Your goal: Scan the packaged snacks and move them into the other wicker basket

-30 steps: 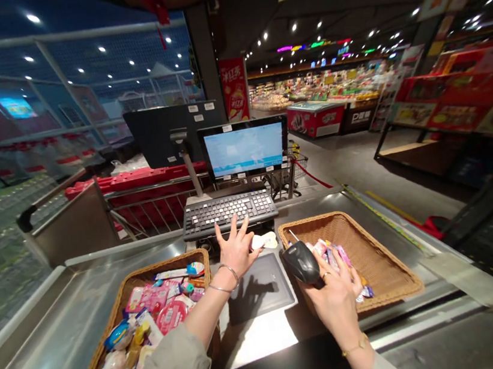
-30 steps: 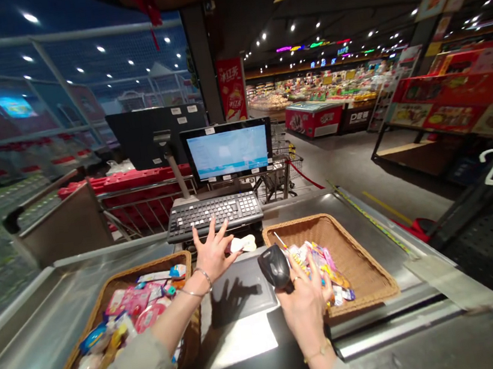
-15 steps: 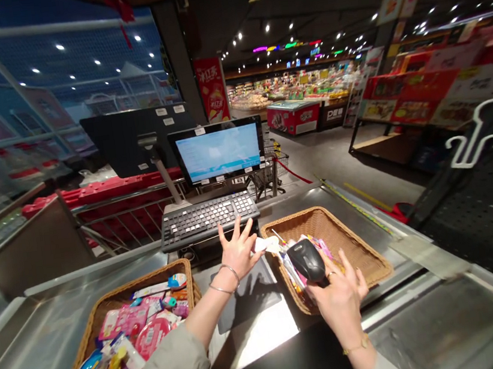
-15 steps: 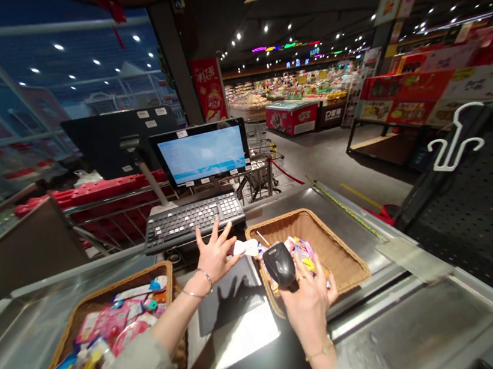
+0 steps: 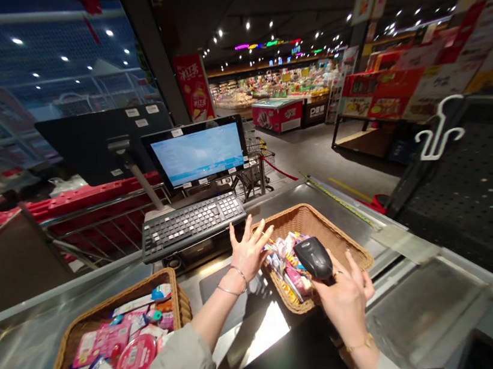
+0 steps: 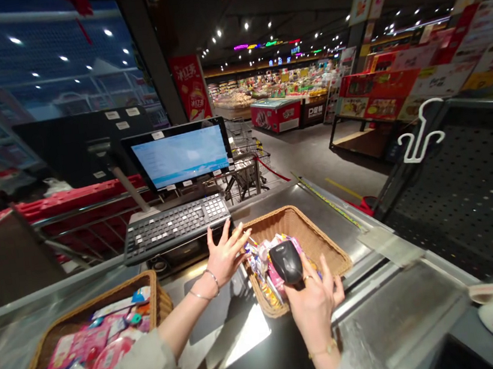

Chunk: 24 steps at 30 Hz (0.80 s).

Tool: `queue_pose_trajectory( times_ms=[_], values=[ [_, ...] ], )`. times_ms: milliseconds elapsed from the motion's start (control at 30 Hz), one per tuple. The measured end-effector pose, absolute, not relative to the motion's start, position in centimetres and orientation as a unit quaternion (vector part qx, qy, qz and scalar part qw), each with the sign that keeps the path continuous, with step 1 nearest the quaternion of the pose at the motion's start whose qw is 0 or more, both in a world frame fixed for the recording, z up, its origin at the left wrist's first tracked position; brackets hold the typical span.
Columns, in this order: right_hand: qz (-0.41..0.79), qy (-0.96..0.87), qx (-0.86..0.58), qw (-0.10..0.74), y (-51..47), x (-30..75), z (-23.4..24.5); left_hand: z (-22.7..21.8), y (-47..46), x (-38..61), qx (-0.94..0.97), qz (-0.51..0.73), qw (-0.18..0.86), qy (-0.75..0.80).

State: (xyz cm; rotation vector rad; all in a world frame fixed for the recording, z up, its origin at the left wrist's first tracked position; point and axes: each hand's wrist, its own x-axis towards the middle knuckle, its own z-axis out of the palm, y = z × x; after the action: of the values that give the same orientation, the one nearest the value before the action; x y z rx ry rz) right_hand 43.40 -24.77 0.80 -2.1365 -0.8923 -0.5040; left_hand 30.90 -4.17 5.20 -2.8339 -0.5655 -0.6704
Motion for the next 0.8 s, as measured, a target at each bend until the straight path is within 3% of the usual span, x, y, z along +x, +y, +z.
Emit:
queue_pose_trajectory(
  times_ms=[800],
  values=[
    [-0.134, -0.477, -0.764, 0.413, -18.7, 36.8, 3.4, 5.6, -4.3, 17.9, -0.898, -0.193, 0.075, -0.387]
  ],
)
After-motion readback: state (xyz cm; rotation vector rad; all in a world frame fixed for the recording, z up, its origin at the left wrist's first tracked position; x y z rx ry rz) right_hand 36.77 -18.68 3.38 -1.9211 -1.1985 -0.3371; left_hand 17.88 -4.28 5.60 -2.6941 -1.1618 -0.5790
